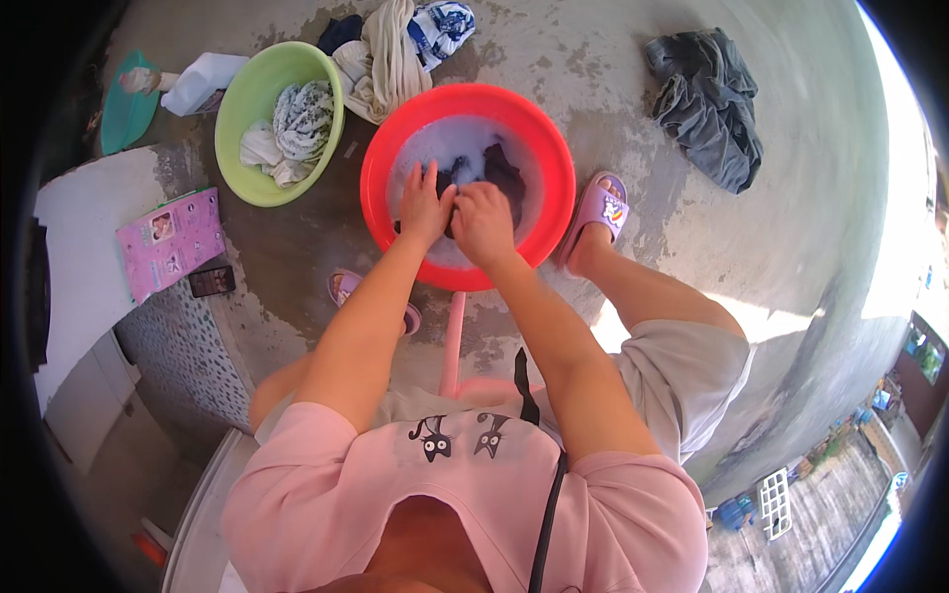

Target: The person washes clothes by hand in a red basin, scrubbing a black garment and then a gray garment in soapy water.

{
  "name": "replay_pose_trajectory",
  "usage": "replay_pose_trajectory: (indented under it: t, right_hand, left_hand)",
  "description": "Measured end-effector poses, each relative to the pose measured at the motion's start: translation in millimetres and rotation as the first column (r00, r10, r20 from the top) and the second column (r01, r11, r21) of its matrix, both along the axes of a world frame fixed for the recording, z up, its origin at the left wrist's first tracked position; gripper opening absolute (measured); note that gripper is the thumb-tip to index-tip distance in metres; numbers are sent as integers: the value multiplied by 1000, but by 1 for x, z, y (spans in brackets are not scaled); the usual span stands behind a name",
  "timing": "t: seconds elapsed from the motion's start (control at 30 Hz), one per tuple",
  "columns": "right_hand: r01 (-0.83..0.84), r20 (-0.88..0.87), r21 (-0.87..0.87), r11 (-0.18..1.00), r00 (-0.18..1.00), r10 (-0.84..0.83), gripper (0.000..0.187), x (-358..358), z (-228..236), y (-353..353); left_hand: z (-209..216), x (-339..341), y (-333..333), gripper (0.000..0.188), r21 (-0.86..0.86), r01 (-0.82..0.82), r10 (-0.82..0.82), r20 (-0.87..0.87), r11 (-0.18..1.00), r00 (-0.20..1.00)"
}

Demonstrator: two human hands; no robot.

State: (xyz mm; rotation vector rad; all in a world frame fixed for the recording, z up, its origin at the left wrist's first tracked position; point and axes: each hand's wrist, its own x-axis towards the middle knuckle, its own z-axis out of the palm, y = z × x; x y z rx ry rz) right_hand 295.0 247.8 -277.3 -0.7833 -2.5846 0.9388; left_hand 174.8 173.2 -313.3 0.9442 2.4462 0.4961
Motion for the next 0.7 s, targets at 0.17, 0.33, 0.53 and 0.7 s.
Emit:
replay_pose_trajectory:
  t: [0.17,0.33,0.53,0.7]
  right_hand:
    - [-99,391,273,957,920,-16,59,0,-57,57]
    - [145,548,-287,947,835,38,54,-5,-98,65]
    - [89,521,-99,991,853,-24,46,-10,-129,64]
    - [520,221,-429,739,854,-472,54,-1,-126,95]
  left_hand:
    - [-32,25,10,67,-263,50,-55,-11,963,998]
    - [-70,18,13,65,-442,52,80,275,895,958]
    - [-127,18,-6,49,-264,148,-162,-34,953,986]
    - [-95,8,24,43,-169,-90,133,262,981,956]
